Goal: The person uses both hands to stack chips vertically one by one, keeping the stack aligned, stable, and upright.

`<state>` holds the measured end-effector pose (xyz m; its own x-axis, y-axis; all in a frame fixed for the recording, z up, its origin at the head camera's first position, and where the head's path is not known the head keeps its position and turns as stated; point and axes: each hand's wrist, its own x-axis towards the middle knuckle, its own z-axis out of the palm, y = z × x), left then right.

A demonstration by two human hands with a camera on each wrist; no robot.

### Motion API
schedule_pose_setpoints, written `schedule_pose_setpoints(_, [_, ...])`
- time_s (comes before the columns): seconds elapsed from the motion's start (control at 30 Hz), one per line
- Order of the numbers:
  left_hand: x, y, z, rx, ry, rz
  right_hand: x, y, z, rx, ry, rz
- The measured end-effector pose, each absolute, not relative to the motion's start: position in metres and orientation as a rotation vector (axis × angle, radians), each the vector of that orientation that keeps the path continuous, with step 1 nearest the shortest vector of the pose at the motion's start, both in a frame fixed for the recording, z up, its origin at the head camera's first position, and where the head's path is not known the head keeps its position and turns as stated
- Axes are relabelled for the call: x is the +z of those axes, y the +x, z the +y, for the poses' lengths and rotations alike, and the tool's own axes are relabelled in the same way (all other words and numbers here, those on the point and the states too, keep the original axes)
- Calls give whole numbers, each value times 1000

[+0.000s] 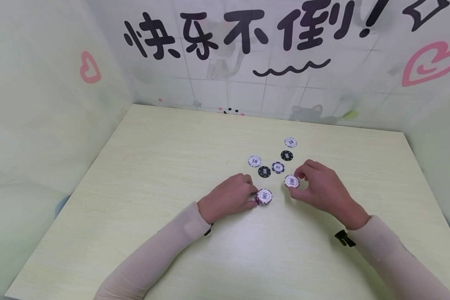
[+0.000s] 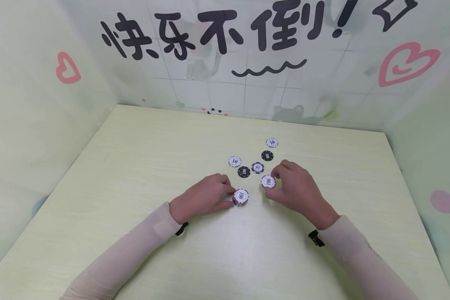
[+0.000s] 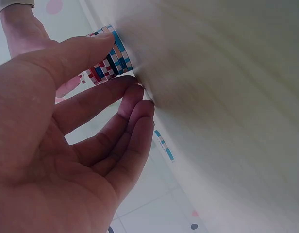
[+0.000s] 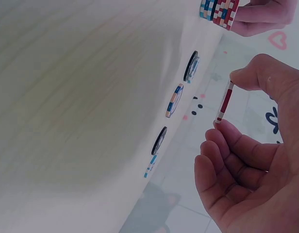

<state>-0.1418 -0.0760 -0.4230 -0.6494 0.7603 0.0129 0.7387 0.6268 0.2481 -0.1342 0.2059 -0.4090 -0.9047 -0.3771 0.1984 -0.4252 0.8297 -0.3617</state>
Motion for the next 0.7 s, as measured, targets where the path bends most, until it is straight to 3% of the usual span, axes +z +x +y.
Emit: schedule_pose_setpoints(0.7, [-429,-133,-88,346,1299,2736,-412,-105,166,569,771,-2819])
